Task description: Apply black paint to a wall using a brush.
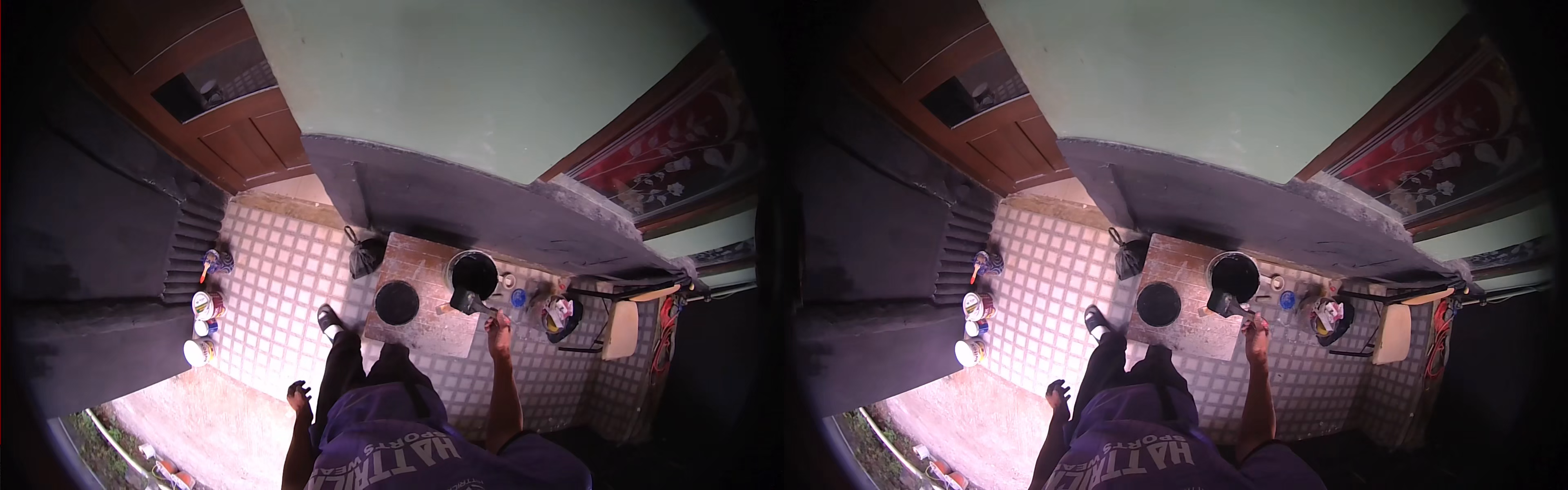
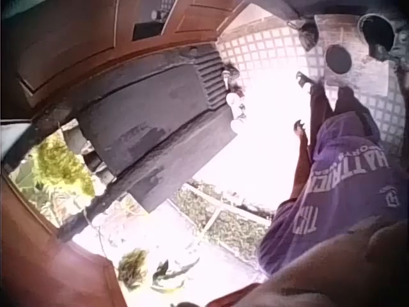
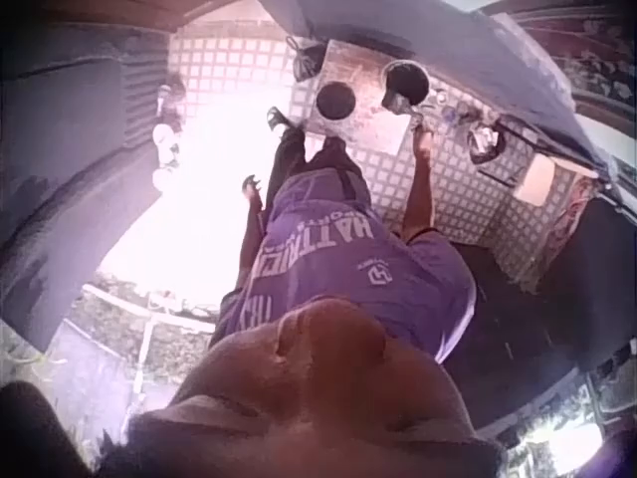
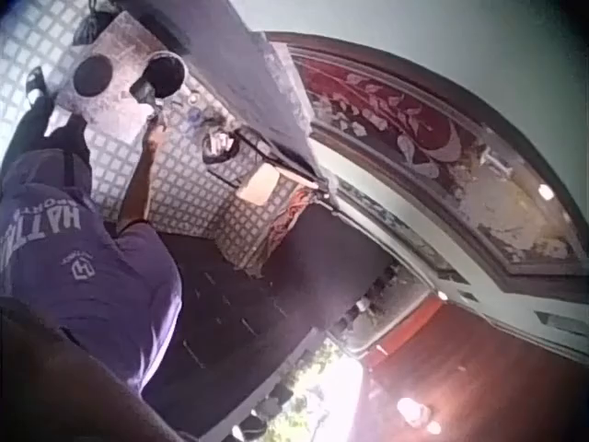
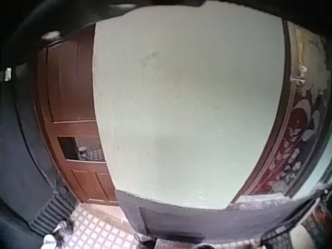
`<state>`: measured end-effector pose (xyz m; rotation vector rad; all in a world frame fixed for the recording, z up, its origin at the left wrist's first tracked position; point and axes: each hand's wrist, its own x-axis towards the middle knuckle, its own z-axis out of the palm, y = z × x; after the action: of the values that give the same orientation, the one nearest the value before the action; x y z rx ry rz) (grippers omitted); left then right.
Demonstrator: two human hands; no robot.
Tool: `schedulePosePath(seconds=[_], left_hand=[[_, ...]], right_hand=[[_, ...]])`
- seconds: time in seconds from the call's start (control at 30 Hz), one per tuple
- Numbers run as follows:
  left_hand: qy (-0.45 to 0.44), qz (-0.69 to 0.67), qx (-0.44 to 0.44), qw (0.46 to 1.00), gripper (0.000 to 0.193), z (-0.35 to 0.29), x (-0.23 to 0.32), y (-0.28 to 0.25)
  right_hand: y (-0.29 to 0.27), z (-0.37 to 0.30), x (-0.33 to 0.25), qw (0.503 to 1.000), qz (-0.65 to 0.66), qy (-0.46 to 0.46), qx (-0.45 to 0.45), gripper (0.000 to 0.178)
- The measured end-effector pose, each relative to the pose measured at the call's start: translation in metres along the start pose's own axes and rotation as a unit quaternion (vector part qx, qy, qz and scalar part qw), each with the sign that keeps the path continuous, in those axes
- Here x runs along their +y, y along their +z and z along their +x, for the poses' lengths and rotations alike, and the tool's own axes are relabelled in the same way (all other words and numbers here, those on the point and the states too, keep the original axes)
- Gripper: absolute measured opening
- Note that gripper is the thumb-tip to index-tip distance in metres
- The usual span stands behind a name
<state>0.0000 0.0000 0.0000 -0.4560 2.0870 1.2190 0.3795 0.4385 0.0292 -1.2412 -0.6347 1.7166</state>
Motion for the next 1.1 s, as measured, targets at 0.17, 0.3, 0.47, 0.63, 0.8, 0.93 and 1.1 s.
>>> schedulePosePath(seconds=[0.17,0.3,0.47,0.63,0.8,0.93,1.1], left_hand=[[0.050,0.017,-0.031,0.998,0.032,-0.007,0.000,-0.011],[0.026,0.123,-0.196,0.973,0.031,-0.016,0.010,-0.013],[0.079,0.235,-0.196,0.949,0.030,-0.034,-0.011,-0.041],[-0.018,0.199,-0.141,0.970,0.040,-0.048,-0.045,-0.074],[-0.072,0.197,-0.138,0.968,0.040,-0.062,-0.078,-0.089],[-0.088,0.183,-0.148,0.968,0.041,-0.063,-0.083,-0.082],[-0.080,0.108,-0.129,0.983,0.041,-0.054,-0.085,-0.078]], right_hand=[[0.051,-0.012,0.075,0.962,-0.267,0.037,-0.042,0.035],[0.093,0.018,0.147,0.737,-0.623,-0.167,-0.202,0.031],[0.139,0.044,0.228,0.668,-0.702,-0.161,-0.188,0.026],[0.159,0.037,0.287,0.662,-0.689,-0.222,-0.193,0.025],[0.150,0.042,0.281,0.756,-0.563,-0.223,-0.248,0.023],[0.136,0.062,0.238,0.819,-0.544,-0.124,-0.133,0.020],[0.127,0.061,0.223,0.735,-0.640,-0.199,-0.107,0.021]])
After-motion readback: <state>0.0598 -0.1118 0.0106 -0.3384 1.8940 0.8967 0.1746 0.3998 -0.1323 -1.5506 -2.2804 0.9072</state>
